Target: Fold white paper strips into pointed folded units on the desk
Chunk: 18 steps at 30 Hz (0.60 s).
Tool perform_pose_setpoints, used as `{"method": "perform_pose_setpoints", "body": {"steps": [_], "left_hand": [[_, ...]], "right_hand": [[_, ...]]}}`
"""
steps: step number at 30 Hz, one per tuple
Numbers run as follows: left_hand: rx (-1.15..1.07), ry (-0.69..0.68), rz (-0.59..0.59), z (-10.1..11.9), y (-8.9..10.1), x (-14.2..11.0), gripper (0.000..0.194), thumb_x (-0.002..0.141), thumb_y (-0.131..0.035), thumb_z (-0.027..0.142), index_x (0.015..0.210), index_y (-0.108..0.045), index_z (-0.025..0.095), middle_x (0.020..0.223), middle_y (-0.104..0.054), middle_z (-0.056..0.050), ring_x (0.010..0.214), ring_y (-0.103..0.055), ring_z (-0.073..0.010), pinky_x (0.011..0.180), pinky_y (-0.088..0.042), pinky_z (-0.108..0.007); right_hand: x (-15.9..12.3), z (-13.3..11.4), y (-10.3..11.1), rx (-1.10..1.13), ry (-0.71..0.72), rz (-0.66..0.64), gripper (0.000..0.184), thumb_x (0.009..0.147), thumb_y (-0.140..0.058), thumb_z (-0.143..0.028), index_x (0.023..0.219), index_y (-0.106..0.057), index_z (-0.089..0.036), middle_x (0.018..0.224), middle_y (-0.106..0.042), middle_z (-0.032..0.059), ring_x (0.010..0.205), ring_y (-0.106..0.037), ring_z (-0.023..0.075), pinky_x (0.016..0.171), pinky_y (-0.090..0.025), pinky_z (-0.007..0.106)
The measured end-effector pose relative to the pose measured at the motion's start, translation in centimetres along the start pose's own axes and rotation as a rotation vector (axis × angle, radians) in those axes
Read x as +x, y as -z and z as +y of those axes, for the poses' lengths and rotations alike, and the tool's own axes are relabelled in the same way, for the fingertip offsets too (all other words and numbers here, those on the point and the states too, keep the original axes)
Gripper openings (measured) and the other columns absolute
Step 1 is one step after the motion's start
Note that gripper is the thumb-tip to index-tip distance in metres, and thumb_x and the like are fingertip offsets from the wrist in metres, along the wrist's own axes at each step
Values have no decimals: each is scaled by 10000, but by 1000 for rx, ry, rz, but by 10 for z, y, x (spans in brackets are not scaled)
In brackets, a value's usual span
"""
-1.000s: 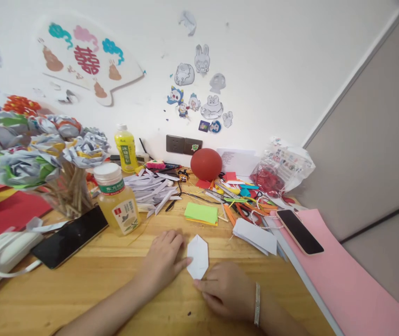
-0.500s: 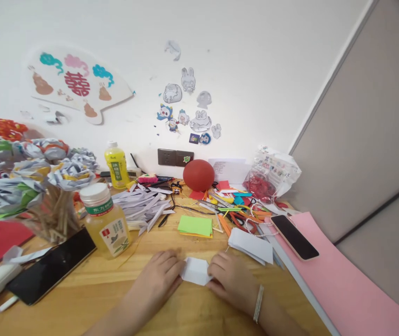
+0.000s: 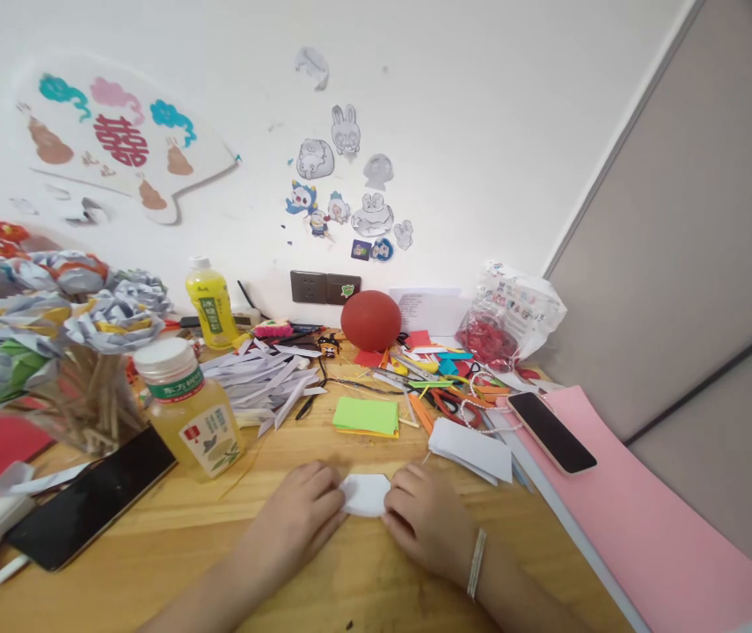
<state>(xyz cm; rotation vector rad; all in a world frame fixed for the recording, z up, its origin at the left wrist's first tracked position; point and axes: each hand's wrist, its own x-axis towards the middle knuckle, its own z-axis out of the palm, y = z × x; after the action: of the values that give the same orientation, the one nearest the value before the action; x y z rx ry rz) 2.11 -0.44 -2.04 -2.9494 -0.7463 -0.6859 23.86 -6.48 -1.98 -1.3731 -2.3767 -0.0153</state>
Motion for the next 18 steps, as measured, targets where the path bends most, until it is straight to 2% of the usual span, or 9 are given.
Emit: {"method": "perform_pose_setpoints", "body": {"steps": [5, 11, 18], "left_hand": [[-111, 134, -25, 3, -2, 4, 252, 919, -409, 240, 733, -570, 186, 813, -550, -44, 781, -500, -187, 670, -418, -284], [6, 196, -51, 6, -8, 8, 188, 895, -454, 202, 761, -584, 178, 818, -561, -47, 782, -504, -200, 667, -422, -304], [177, 207, -151, 15, -8, 11, 160, 881, -482, 158, 770, -597, 159, 825, -579, -60, 801, -515, -227, 692, -438, -354]], "right_hand": [[3, -4, -8, 159, -236, 38, 98, 759, -581, -114, 709, -522, -173, 781, -545, 10, 760, -480, 158, 662, -332, 268], [6, -7, -12, 157, -319, 55, 125, 767, -572, -120, 673, -510, -174, 760, -536, 9, 753, -475, 161, 661, -318, 267], [7, -8, -11, 138, -416, 33, 156, 777, -607, -158, 645, -524, -171, 749, -549, 5, 753, -486, 157, 662, -307, 264]]}}
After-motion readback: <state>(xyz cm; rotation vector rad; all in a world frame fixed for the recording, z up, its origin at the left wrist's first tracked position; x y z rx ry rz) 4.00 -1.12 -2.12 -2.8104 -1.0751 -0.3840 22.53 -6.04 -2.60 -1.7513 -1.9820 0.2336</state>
